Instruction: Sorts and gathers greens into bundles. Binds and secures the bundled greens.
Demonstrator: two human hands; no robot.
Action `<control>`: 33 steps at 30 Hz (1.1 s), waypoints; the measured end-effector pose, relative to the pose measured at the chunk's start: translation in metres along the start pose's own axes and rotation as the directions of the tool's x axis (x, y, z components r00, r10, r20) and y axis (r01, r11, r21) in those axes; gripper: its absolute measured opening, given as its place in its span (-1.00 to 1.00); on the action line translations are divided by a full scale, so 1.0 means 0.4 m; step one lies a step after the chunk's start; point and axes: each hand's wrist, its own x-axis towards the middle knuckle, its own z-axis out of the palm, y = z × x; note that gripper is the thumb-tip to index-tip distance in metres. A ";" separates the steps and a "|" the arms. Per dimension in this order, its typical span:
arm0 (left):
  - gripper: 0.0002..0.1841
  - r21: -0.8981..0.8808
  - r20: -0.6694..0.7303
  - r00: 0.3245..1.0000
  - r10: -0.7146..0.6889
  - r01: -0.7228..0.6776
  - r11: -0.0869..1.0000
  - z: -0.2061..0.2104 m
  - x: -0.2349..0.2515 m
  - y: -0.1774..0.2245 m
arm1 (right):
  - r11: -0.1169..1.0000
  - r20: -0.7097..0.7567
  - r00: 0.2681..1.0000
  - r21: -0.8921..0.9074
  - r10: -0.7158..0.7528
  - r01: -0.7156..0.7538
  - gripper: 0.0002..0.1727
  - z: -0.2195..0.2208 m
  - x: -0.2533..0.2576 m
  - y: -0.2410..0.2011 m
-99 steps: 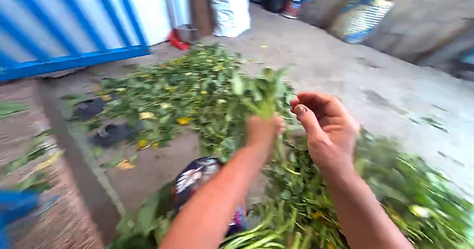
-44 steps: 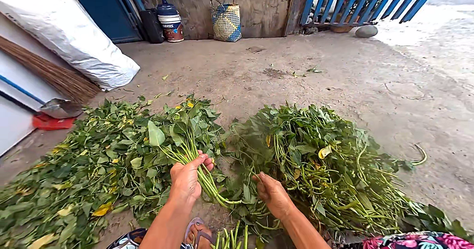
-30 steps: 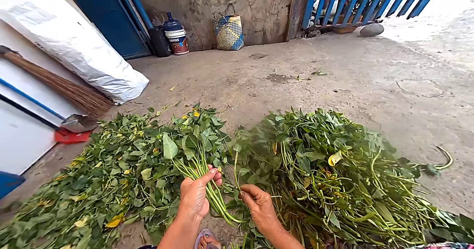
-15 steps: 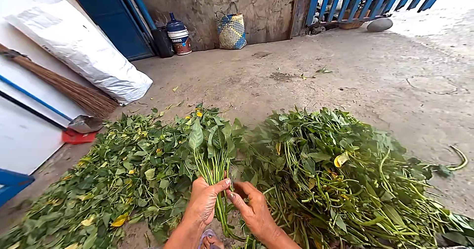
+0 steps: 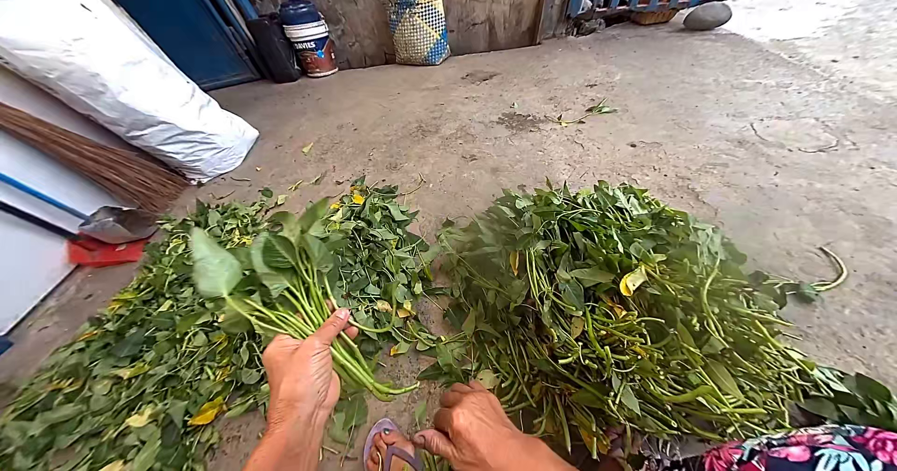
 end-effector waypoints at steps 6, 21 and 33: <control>-0.74 -0.054 0.120 0.970 -0.211 0.219 0.974 -0.017 -0.002 0.002 | 0.780 -0.049 0.792 -0.142 0.609 -0.609 -0.68 -0.057 0.148 0.283; -0.70 -0.179 0.165 0.943 -0.287 0.315 0.932 0.009 -0.024 0.012 | 0.814 -0.220 0.784 0.170 0.581 -0.556 -0.68 -0.185 0.194 0.339; -0.71 -0.161 0.139 0.971 -0.193 0.214 0.963 0.043 -0.073 -0.015 | 0.917 -0.617 0.748 0.399 0.245 0.028 -0.79 0.004 0.112 -0.040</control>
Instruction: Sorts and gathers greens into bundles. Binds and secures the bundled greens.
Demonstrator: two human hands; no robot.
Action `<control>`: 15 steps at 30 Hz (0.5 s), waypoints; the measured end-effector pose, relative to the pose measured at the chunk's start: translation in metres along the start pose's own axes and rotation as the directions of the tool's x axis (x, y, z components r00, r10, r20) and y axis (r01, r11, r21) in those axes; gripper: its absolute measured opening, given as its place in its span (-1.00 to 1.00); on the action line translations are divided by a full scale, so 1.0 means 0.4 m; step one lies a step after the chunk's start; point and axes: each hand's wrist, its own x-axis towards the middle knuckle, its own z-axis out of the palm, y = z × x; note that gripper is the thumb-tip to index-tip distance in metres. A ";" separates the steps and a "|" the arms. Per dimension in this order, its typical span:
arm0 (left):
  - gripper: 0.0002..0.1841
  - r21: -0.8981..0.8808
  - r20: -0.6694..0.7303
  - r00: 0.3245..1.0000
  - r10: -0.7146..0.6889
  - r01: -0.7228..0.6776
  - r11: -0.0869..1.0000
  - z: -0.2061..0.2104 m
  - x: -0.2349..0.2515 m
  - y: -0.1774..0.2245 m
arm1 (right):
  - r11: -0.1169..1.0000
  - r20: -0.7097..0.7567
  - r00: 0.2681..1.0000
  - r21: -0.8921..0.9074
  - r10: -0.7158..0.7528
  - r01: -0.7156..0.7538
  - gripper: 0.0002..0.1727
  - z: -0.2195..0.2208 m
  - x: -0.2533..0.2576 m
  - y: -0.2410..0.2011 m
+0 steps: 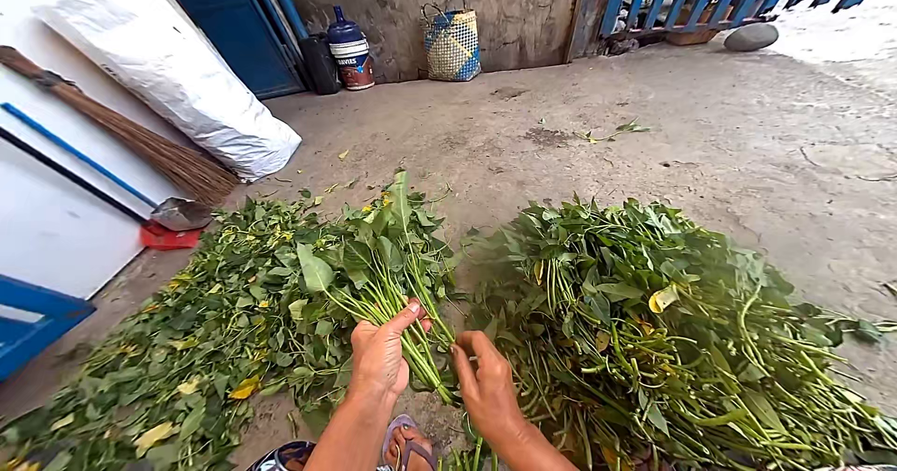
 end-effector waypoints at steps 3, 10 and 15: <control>-0.73 0.047 0.025 1.000 0.010 -0.011 0.999 -0.010 0.010 0.000 | 0.994 0.044 0.997 0.089 -0.064 0.060 -0.78 0.011 -0.026 -0.001; -0.81 0.064 0.104 0.994 -0.038 0.032 0.997 -0.011 0.006 0.002 | 0.998 0.167 0.986 -0.053 -0.015 0.024 -0.47 -0.022 -0.006 -0.028; -0.77 0.062 0.135 0.990 -0.027 0.019 0.998 -0.015 0.005 0.005 | 0.978 0.323 0.940 -0.206 0.111 -0.044 -0.50 -0.037 0.029 -0.059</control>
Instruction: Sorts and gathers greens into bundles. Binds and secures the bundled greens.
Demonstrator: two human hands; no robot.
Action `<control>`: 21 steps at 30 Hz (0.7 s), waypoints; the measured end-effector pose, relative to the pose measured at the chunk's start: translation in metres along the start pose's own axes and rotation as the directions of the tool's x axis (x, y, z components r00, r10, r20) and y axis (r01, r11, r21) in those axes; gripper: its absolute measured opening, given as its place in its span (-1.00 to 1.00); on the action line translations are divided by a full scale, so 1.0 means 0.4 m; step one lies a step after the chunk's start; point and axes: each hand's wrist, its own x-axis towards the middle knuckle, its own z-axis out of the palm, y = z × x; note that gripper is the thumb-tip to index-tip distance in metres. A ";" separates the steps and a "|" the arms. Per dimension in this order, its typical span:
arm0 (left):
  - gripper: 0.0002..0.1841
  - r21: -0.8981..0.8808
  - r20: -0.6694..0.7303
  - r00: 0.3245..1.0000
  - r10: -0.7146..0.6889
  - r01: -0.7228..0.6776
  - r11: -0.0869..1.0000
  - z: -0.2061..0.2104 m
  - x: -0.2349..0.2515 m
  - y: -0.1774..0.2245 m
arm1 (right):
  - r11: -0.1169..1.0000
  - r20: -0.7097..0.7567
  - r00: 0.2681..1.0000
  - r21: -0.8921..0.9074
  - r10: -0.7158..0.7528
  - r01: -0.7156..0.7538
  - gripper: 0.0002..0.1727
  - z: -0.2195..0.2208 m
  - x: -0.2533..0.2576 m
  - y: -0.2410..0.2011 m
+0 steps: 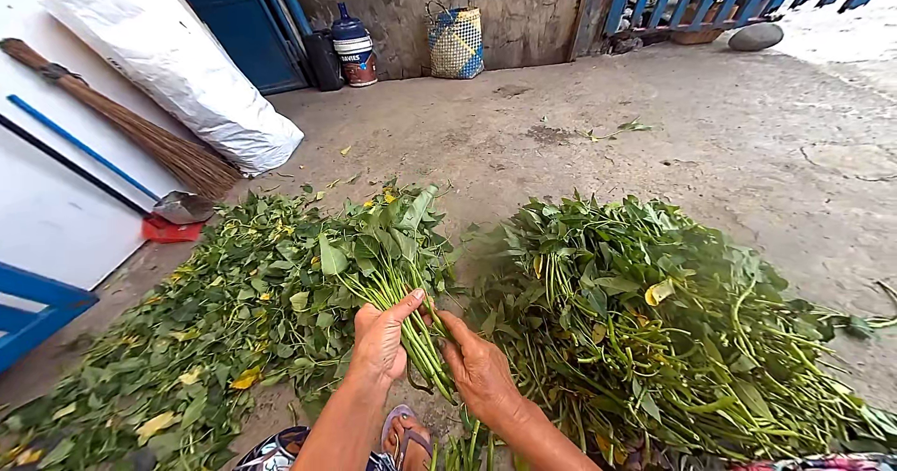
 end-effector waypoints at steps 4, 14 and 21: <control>-0.67 0.043 -0.001 1.000 0.024 -0.024 0.999 -0.004 0.002 -0.004 | 0.996 0.166 0.985 -0.081 0.040 -0.027 -0.48 -0.040 0.036 -0.022; -0.71 0.133 -0.053 0.998 -0.012 0.019 0.991 0.013 0.004 -0.018 | 0.979 0.194 0.981 -0.205 0.025 0.016 -0.57 -0.019 0.025 -0.021; -0.66 0.081 -0.292 0.922 0.254 -0.240 0.967 -0.030 0.036 0.058 | 0.869 0.023 0.986 -0.469 -0.167 0.158 -0.72 0.009 -0.150 0.234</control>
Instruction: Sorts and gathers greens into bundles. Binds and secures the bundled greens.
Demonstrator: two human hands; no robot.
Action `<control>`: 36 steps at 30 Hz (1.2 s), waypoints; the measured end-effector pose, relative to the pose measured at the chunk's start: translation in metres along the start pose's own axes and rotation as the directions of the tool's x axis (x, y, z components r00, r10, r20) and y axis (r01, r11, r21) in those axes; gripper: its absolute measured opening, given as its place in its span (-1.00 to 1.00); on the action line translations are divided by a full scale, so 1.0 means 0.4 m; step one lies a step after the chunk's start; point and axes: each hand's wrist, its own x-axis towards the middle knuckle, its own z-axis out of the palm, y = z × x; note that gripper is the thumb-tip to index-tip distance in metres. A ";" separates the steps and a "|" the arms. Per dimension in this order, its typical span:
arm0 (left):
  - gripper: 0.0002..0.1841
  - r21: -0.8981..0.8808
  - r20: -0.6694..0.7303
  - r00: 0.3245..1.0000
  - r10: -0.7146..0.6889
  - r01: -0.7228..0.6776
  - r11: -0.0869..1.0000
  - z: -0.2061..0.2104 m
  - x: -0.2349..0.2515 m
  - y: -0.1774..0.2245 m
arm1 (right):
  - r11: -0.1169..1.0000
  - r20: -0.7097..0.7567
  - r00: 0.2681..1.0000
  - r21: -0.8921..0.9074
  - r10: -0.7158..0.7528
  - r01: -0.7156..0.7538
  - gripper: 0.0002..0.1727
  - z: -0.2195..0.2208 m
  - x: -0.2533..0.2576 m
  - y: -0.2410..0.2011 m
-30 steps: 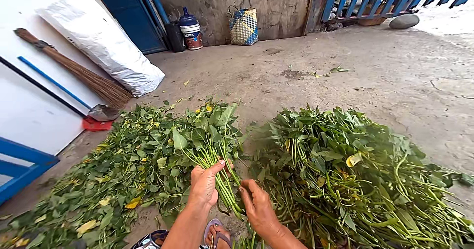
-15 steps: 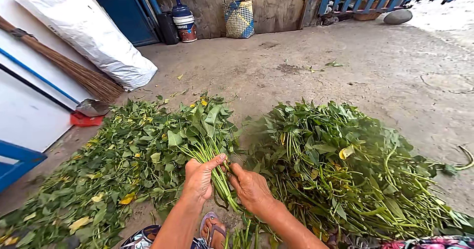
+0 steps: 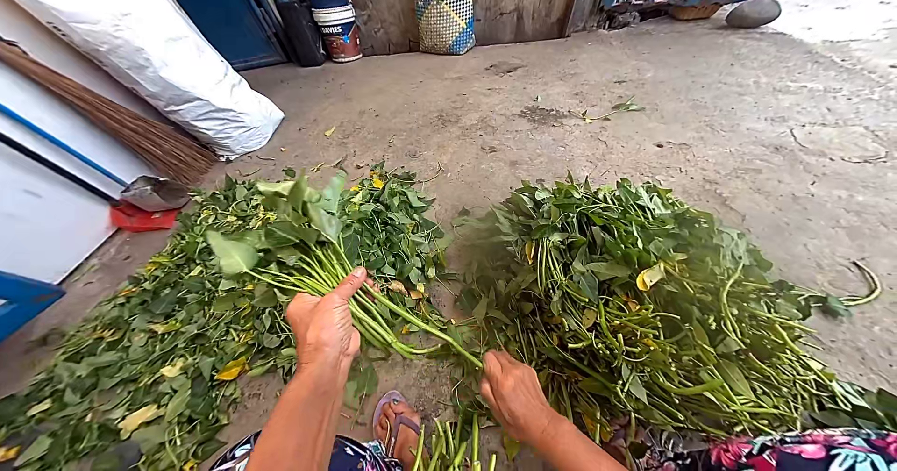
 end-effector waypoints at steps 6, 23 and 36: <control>-0.63 0.033 -0.011 0.995 0.104 -0.104 0.994 -0.015 0.009 0.017 | 0.884 0.822 0.347 -0.359 0.451 -0.299 -0.46 0.041 -0.036 0.092; -0.70 0.010 0.044 0.990 -0.135 0.135 0.991 -0.013 0.002 0.004 | 0.640 0.770 0.456 0.083 0.445 -0.764 -0.50 0.407 0.369 0.072; -0.68 -0.012 0.009 0.986 -0.168 0.168 0.986 0.017 0.002 0.001 | 0.717 0.188 0.783 0.320 0.593 -0.619 -0.57 0.170 0.314 0.062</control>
